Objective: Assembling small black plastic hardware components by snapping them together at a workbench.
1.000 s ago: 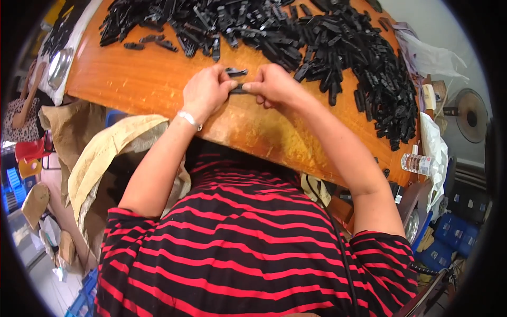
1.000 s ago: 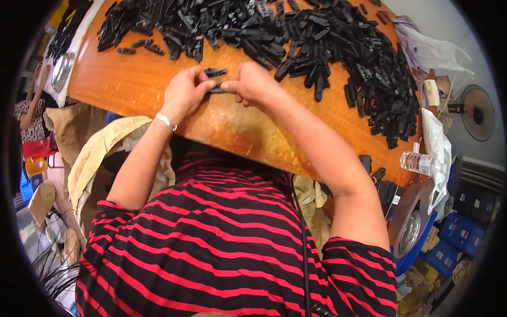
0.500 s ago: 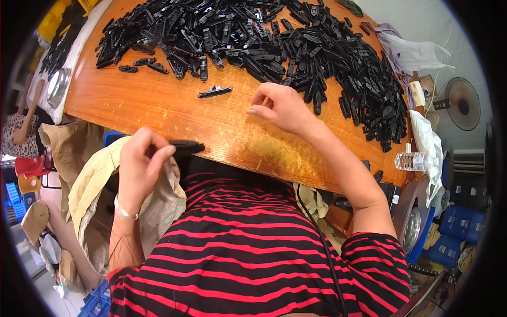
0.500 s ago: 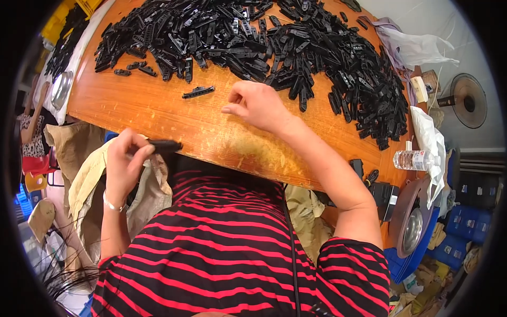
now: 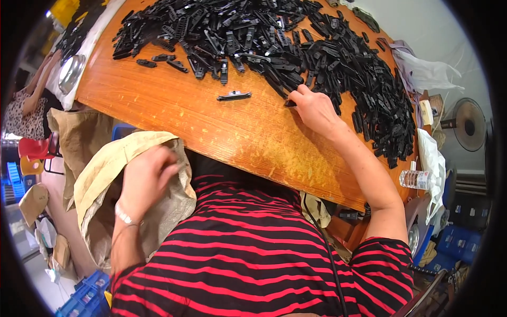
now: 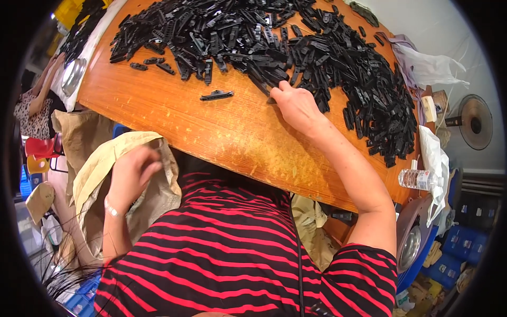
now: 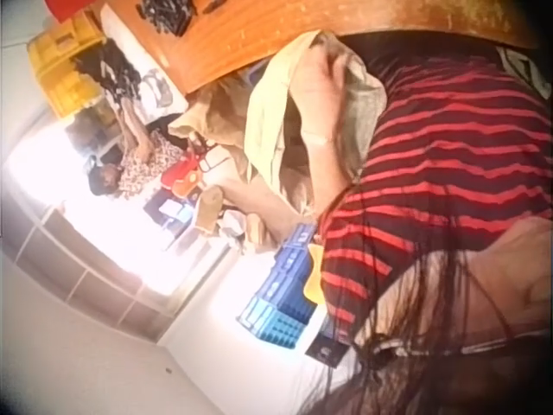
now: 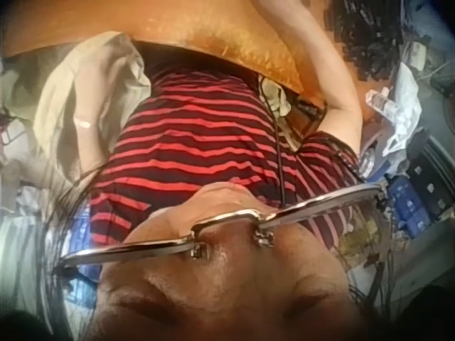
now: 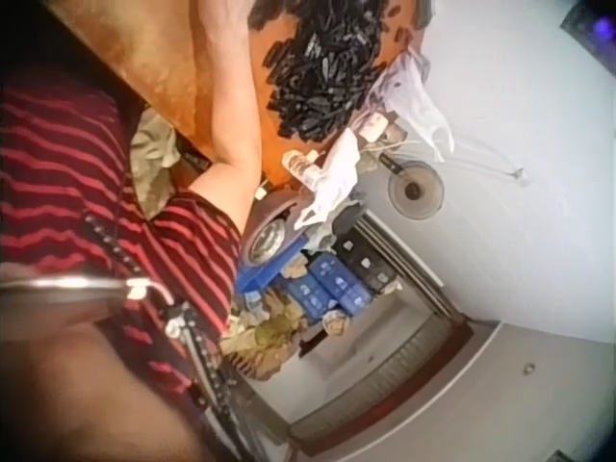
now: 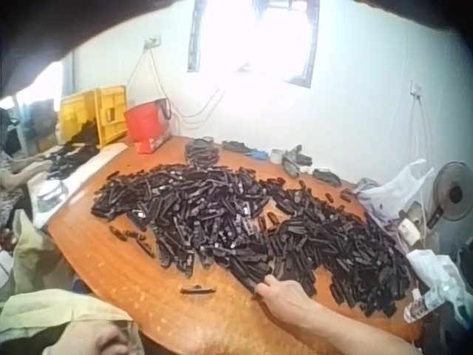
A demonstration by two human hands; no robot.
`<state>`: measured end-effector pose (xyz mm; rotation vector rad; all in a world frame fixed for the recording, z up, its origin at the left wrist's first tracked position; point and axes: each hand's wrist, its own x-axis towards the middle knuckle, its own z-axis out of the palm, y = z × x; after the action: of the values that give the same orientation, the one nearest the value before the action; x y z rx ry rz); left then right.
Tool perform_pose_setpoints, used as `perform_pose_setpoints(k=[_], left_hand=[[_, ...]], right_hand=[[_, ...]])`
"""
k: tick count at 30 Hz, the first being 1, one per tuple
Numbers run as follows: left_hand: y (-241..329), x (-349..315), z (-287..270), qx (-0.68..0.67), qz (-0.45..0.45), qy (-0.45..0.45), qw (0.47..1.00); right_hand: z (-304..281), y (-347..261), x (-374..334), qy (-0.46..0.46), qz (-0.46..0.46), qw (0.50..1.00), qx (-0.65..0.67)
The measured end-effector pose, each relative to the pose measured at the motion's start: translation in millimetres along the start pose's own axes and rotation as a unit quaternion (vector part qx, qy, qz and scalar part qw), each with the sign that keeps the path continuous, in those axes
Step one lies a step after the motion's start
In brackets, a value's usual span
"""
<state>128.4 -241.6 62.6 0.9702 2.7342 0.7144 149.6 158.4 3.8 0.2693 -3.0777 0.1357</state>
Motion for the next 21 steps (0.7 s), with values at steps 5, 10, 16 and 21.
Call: perform_pose_setpoints(k=[5,10,16,21], left_hand=[[8.6,81.4,48.7,0.010,0.073,0.101,0.992],[12.7,136.2,92.0,0.029,0.090,0.150,0.984],[7.4,147.5,103.3,0.020,0.061,0.121,0.991],[3.7,139.7,98.7,-0.047,0.031,0.104,0.993]], right_hand=[[-0.1,-35.8,5.1,0.113,0.049,0.956,0.267],[9.7,-86.2,12.7,0.049,0.248,0.726,0.640],[39.6,-101.7,9.7,0.097,0.267,0.747,0.601],[37.6,-98.1,3.5,0.158,0.172,0.922,0.309]])
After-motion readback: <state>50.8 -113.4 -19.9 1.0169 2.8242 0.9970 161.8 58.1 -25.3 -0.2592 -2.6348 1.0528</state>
